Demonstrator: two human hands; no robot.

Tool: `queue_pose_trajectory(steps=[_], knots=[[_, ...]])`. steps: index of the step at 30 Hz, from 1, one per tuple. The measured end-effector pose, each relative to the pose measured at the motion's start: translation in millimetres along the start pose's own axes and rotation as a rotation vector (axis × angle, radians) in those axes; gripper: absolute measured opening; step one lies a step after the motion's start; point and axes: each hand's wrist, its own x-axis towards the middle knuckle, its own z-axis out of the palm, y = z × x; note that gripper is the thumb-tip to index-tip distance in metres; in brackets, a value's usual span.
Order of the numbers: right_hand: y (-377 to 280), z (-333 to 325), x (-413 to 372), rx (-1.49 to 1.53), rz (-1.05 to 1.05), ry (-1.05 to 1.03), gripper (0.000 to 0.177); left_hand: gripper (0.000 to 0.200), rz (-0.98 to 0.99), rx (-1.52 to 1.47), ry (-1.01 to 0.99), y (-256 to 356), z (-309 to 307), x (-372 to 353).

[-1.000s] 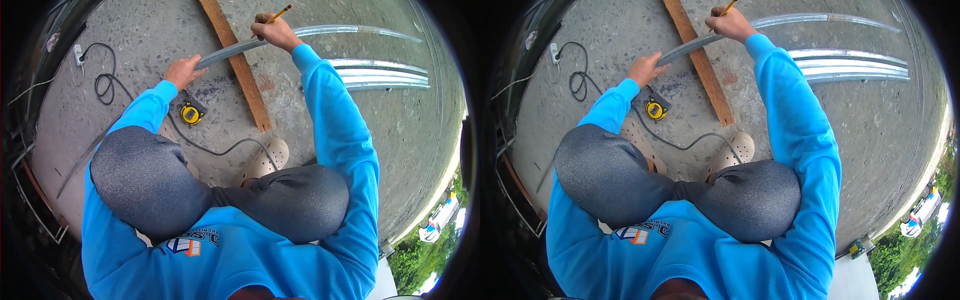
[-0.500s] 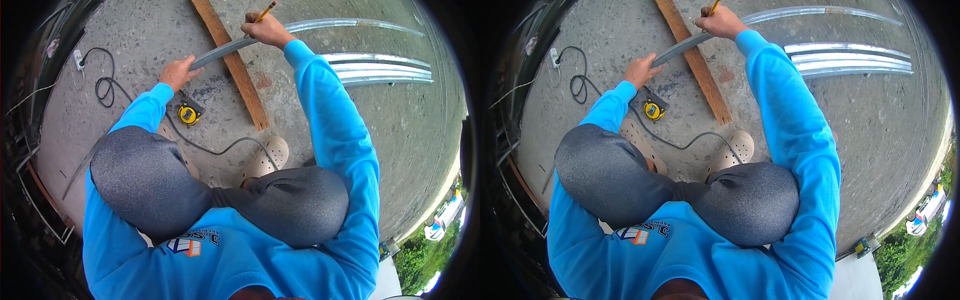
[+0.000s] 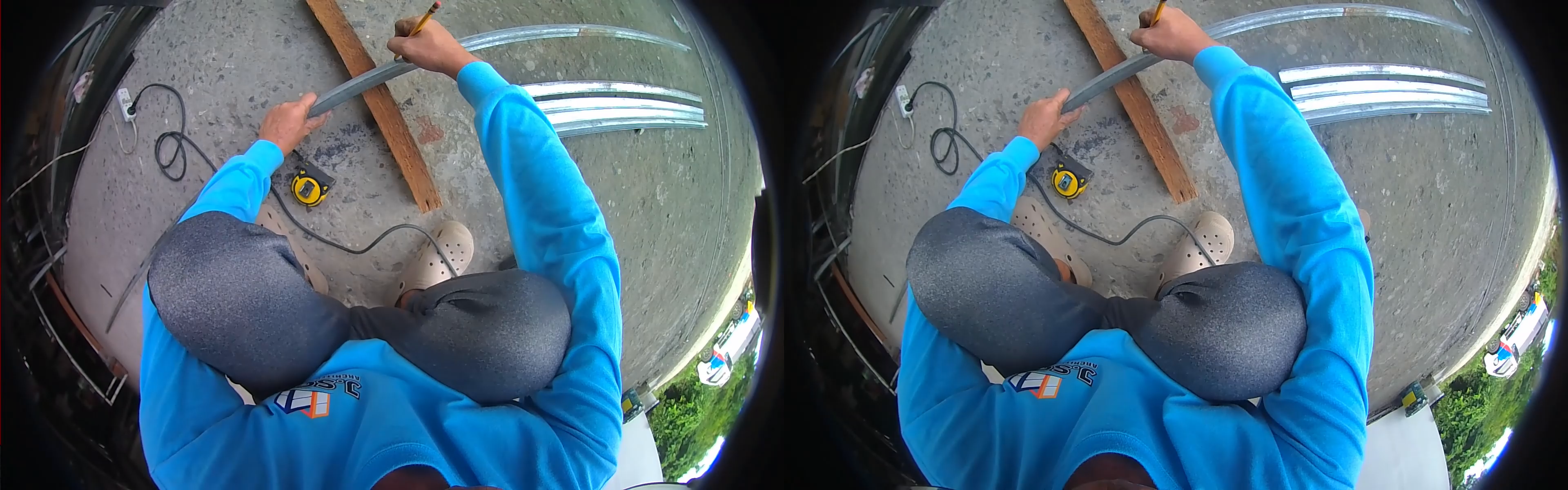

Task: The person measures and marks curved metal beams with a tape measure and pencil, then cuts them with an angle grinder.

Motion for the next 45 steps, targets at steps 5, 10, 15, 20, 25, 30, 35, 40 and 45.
queue_pose_trajectory(steps=[5,10,15,20,25,30,35,40,45], knots=[[2,1,0,0.019,-0.009,0.019,0.025,0.037,0.013,0.018,0.027,-2,4,-1],[-7,-9,-3,-0.107,-0.008,-0.087,0.028,0.037,0.025,0.050,0.055,-1,4,-1],[7,-15,-15,0.261,0.042,0.056,0.024,0.031,-0.028,-0.006,0.023,14,-9,-5],[7,-26,-83,0.362,0.146,0.086,0.024,0.025,-0.026,-0.089,0.055,29,-4,0],[37,-7,-161,-0.221,0.477,-0.100,0.042,0.024,0.079,-0.148,0.207,54,5,11],[56,44,-212,-0.299,0.466,0.017,0.052,0.039,0.068,-0.084,0.128,57,6,4],[36,53,-264,0.059,0.480,0.067,0.043,0.045,0.106,-0.033,0.116,52,7,4],[19,55,-366,0.243,0.776,0.627,0.025,0.046,0.061,-0.176,-0.143,17,-6,-2],[87,54,-472,-0.065,0.957,1.156,0.048,0.066,0.040,-0.173,-0.295,-19,-20,-6]])
